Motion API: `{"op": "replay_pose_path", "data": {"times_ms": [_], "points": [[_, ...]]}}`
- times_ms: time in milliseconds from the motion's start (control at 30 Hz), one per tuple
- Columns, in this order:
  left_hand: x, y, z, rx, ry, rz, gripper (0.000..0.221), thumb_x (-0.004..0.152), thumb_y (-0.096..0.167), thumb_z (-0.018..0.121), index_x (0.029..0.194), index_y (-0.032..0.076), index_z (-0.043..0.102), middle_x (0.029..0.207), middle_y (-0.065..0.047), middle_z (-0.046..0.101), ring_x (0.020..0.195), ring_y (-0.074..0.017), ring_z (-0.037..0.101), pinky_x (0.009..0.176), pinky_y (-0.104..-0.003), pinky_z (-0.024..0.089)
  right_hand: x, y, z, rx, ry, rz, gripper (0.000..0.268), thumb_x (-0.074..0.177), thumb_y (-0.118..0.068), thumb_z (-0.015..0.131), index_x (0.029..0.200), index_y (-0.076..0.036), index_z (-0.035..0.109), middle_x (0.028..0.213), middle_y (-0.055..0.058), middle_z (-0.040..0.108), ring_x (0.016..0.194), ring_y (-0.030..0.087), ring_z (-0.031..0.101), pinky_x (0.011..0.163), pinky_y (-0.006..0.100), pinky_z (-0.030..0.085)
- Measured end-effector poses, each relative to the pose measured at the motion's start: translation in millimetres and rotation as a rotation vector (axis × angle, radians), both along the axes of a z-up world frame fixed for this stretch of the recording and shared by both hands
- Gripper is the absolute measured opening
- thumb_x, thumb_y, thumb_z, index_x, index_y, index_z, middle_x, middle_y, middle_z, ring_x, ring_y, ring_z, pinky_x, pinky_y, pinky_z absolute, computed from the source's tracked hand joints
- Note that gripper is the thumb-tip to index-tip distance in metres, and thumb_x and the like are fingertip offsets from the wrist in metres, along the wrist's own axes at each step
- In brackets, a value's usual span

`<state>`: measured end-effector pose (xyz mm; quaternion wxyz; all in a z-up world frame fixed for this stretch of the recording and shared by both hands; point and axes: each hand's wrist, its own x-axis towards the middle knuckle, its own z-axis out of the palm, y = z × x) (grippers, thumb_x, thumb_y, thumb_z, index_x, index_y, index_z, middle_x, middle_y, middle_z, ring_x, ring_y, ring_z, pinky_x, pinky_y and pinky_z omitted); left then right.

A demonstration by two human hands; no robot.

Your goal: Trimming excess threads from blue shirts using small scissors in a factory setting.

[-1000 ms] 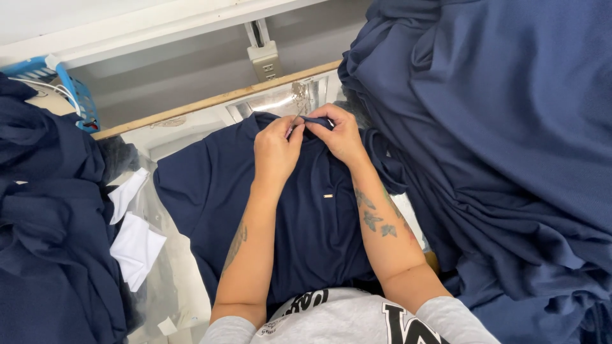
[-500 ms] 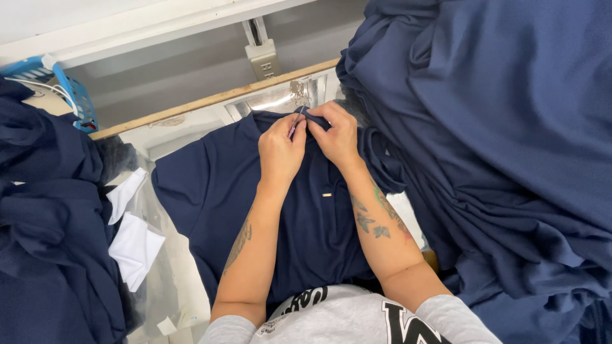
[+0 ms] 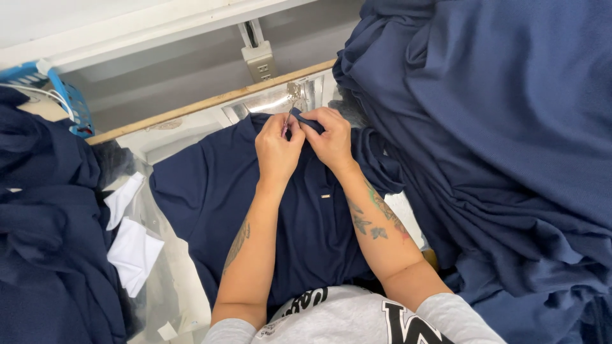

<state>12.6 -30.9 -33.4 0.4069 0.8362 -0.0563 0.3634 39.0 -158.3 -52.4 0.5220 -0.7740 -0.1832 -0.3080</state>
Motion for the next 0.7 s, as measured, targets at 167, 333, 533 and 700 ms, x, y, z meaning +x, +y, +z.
{"op": "replay_pose_path", "data": {"times_ms": [167,333,533,700], "points": [[1,3,-1,-0.088,0.039,-0.021,0.007,0.081,0.003,0.074,0.086,0.006,0.07,0.074,-0.009,0.069,0.071,-0.0256,0.072,0.059,-0.032,0.06,1,1,7,0.166,0.187,0.066,0.012,0.081,-0.007,0.084,0.09,-0.013,0.08,0.075,0.006,0.075,0.081,0.022,0.074,0.077,0.037,0.056],[-7,-5,13,-0.069,0.045,-0.042,0.006,0.085,0.003,0.078,0.09,0.003,0.074,0.08,-0.01,0.074,0.076,-0.0258,0.075,0.062,-0.032,0.062,3,-3,-2,0.08,0.095,-0.002,0.012,0.079,-0.008,0.085,0.089,-0.015,0.08,0.077,0.004,0.076,0.083,0.027,0.075,0.08,0.038,0.057],[-5,-4,3,0.085,-0.014,0.035,0.005,0.087,0.009,0.078,0.091,0.009,0.076,0.079,-0.003,0.074,0.074,-0.0225,0.074,0.064,-0.031,0.061,2,2,-6,-0.049,-0.089,-0.093,0.016,0.078,-0.006,0.086,0.09,-0.014,0.079,0.081,0.003,0.077,0.083,0.027,0.074,0.083,0.038,0.057],[-3,8,-5,0.225,-0.066,0.065,0.007,0.085,0.016,0.08,0.09,0.018,0.076,0.081,0.001,0.072,0.078,-0.0205,0.074,0.066,-0.031,0.06,4,13,-15,-0.198,-0.217,-0.218,0.019,0.074,-0.011,0.086,0.088,-0.016,0.077,0.08,0.004,0.075,0.079,0.028,0.072,0.078,0.042,0.056]]}}
